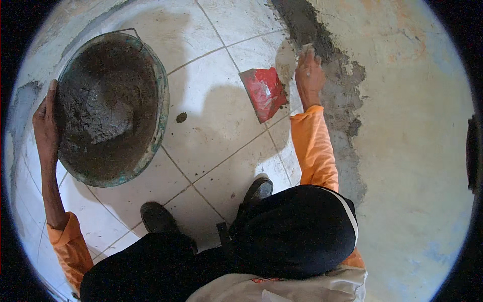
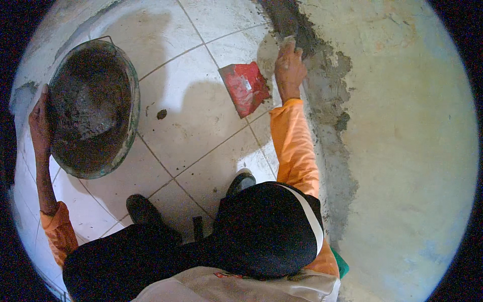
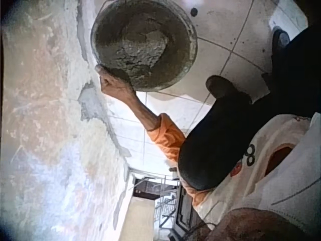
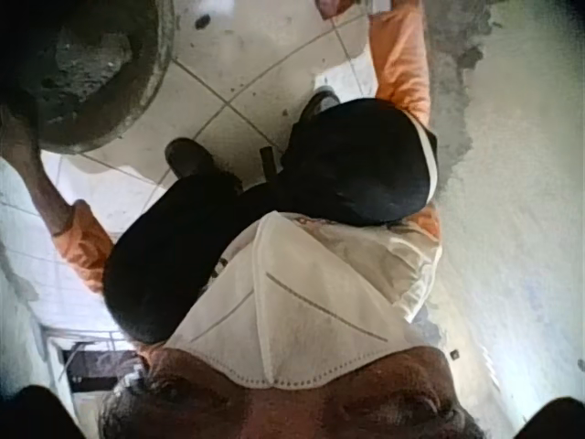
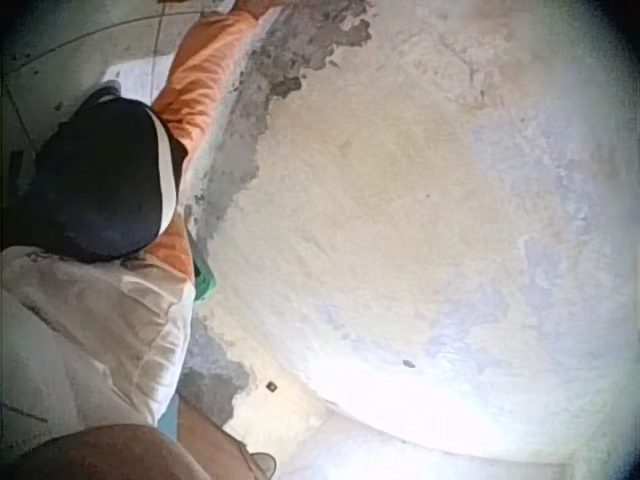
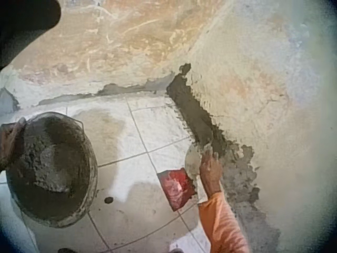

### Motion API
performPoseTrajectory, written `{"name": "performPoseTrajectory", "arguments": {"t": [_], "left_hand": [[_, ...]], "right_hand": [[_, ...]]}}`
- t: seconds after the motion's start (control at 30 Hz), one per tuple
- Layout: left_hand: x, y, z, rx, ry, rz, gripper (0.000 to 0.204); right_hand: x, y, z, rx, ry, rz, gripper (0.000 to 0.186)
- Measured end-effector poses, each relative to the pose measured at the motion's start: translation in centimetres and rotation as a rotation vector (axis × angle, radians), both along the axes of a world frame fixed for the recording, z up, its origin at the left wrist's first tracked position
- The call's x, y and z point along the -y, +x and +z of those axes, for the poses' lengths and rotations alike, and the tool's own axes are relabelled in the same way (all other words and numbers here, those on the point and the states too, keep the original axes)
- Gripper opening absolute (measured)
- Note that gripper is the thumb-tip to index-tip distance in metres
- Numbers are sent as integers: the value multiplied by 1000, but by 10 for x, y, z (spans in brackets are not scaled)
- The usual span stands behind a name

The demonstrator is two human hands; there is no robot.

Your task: The person scoops wet cement mix from a bucket using a trowel, applies it onto the lower section of a wall, and smooths the applied cement across the surface using the trowel and by hand.

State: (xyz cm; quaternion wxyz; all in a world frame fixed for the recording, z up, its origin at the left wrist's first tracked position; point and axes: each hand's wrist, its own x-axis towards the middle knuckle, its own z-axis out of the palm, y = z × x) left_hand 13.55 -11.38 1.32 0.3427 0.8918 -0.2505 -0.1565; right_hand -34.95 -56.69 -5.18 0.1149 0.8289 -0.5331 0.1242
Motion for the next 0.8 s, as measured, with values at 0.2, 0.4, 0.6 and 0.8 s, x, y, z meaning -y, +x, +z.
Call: {"name": "performPoseTrajectory", "arguments": {"t": [0.2, 0.4, 0.6, 0.8], "left_hand": [[-9, 4, -7, 82, -68, 1, 54], [-1, -3, -3, 66, -17, 12, 58], [-9, 11, -5, -67, 20, -9, 54], [-2, -3, 5, 89, -25, -21, 54]], "right_hand": [[4, -32, 0, -90, 34, 0, 49], [-7, -50, 0, -156, 12, 86, 42], [-20, -57, 6, -34, -32, 50, 44], [2, -93, 2, -138, 39, 73, 50]]}}
